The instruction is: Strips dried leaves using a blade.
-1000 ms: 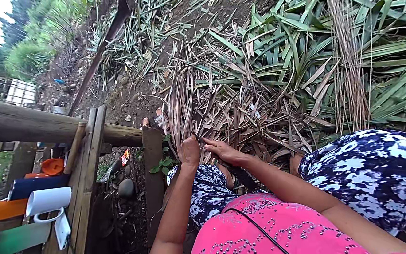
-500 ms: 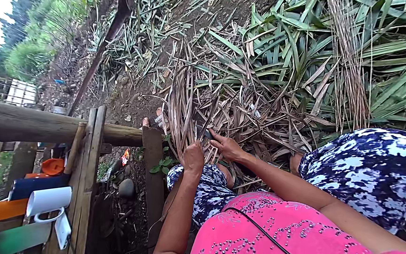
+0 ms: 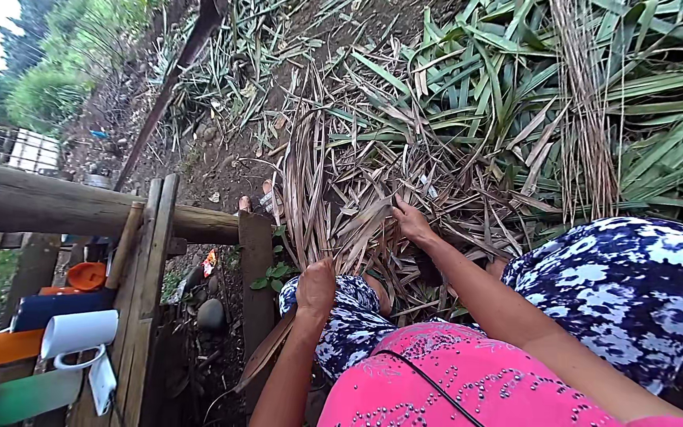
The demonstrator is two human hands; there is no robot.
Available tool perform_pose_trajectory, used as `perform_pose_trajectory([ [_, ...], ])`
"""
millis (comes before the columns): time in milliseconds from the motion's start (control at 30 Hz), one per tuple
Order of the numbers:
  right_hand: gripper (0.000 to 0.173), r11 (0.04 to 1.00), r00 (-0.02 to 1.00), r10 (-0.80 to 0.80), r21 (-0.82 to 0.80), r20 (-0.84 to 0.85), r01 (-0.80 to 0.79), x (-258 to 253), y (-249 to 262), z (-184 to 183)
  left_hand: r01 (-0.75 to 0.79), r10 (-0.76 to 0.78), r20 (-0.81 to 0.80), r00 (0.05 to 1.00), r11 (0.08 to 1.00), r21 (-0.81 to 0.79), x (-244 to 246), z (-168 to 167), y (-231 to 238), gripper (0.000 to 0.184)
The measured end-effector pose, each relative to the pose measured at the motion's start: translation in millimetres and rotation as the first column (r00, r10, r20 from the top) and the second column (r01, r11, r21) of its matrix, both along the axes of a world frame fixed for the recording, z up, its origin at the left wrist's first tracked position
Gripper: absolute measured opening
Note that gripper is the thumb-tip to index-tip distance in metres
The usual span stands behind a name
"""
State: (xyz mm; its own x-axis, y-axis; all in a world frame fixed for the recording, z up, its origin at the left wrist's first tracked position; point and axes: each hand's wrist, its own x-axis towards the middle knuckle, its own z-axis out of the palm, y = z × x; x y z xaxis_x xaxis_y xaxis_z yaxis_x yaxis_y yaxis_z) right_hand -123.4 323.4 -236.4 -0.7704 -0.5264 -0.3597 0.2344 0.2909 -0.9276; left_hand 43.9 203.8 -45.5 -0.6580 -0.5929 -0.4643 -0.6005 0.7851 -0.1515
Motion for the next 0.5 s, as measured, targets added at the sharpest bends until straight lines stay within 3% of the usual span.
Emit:
perform_pose_trajectory([
  [167, 0.054, 0.958, 0.959, -0.274, 0.108, 0.076, 0.265, -19.5, 22.3, -4.8, -0.03, 0.03, -0.088, 0.996, 1.0, -0.004, 5.9, 11.5, -5.8, 0.036],
  [233, 0.054, 0.962, 0.962, -0.267, 0.082, 0.061, 0.262, -20.8, 26.7, 3.8, -0.075, 0.084, -0.148, 0.985, 0.995, 0.067, 6.9, 10.4, -20.0, 0.034],
  [300, 0.054, 0.982, 0.985, -0.162, -0.093, 0.056, 0.167, 3.8, 16.1, 27.4, -0.097, 0.131, -0.202, 0.97, 0.981, 0.169, 3.1, -2.2, -33.6, 0.032],
  [367, 0.053, 0.968, 0.999, 0.044, -0.247, 0.019, -0.038, 35.9, 0.9, 49.5, -0.112, 0.164, -0.217, 0.962, 0.967, 0.23, -7.1, -14.4, -37.3, 0.032],
  [433, 0.053, 0.92, 0.969, 0.246, -0.318, 0.015, -0.229, 54.4, -15.7, 60.7, -0.102, 0.165, -0.241, 0.956, 0.961, 0.256, -17.2, -25.3, -35.6, 0.031],
  [500, 0.053, 0.884, 0.94, 0.338, -0.354, 0.036, -0.304, 68.0, -25.8, 66.4, -0.1, 0.17, -0.252, 0.953, 0.958, 0.269, -25.0, -31.6, -31.8, 0.03],
])
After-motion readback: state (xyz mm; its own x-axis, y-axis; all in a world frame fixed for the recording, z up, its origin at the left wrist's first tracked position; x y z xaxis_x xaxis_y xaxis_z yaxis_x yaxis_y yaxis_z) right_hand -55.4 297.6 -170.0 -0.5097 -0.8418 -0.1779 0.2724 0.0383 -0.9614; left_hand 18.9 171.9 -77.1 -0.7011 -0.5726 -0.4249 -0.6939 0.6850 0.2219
